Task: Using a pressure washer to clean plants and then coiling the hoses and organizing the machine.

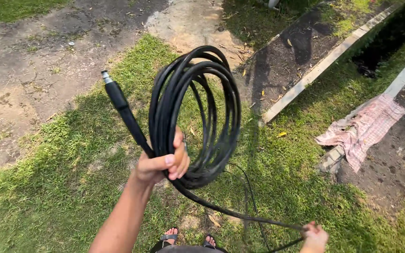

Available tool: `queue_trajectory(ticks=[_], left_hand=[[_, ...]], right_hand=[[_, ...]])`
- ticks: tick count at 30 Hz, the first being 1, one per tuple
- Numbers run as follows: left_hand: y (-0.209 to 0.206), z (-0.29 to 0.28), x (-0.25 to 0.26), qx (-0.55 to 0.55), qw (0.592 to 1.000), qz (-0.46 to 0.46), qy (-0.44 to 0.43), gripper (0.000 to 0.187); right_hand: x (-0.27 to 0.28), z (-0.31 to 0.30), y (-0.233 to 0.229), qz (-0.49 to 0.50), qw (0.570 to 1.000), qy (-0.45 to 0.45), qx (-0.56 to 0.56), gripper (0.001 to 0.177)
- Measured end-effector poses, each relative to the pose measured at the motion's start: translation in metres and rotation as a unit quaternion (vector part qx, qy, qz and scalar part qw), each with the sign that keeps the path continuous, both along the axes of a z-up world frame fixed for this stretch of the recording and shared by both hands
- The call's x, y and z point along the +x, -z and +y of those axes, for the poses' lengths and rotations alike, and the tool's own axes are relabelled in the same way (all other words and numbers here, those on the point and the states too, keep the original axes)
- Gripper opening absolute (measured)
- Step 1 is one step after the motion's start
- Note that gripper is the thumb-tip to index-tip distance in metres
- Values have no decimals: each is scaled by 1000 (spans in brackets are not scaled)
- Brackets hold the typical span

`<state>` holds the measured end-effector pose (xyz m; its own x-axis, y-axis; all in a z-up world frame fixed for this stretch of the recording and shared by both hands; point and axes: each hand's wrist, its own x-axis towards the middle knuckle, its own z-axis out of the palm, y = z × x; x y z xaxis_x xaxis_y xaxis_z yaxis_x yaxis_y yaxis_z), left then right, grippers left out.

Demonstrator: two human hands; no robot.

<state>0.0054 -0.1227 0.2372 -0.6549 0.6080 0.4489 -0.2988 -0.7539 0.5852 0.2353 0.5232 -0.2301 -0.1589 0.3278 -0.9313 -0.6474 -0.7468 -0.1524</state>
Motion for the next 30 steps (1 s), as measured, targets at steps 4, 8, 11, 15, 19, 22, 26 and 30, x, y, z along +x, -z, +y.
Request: queue_trajectory(ticks=[4, 8, 11, 15, 19, 22, 26, 30], left_hand=[[-16, -20, -12, -237, 966, 103, 16, 41], [11, -2, -46, -350, 924, 124, 94, 43], [65, 26, -76, -379, 890, 143, 207, 36], [110, 78, -80, -459, 754, 261, 391, 26], [99, 116, -53, -556, 567, 459, 399, 31], [120, 120, -57, -563, 538, 549, 303, 48], [102, 112, -51, -575, 523, 587, 227, 58], [101, 113, -43, -602, 471, 627, 150, 58]], right_hand=[[-38, 40, -185, -122, 799, -219, 547, 23], [-109, -87, -381, -162, 616, -375, 673, 22], [-155, -146, -433, -212, 313, -489, 786, 35], [-201, -235, -469, -110, 49, -547, 828, 38], [-212, -303, -441, 150, -103, -604, 776, 40], [-189, -339, -399, 149, -72, -750, 640, 65], [-180, -339, -304, 169, -50, -708, 684, 71], [-171, -353, -304, 216, 232, -787, 530, 82]])
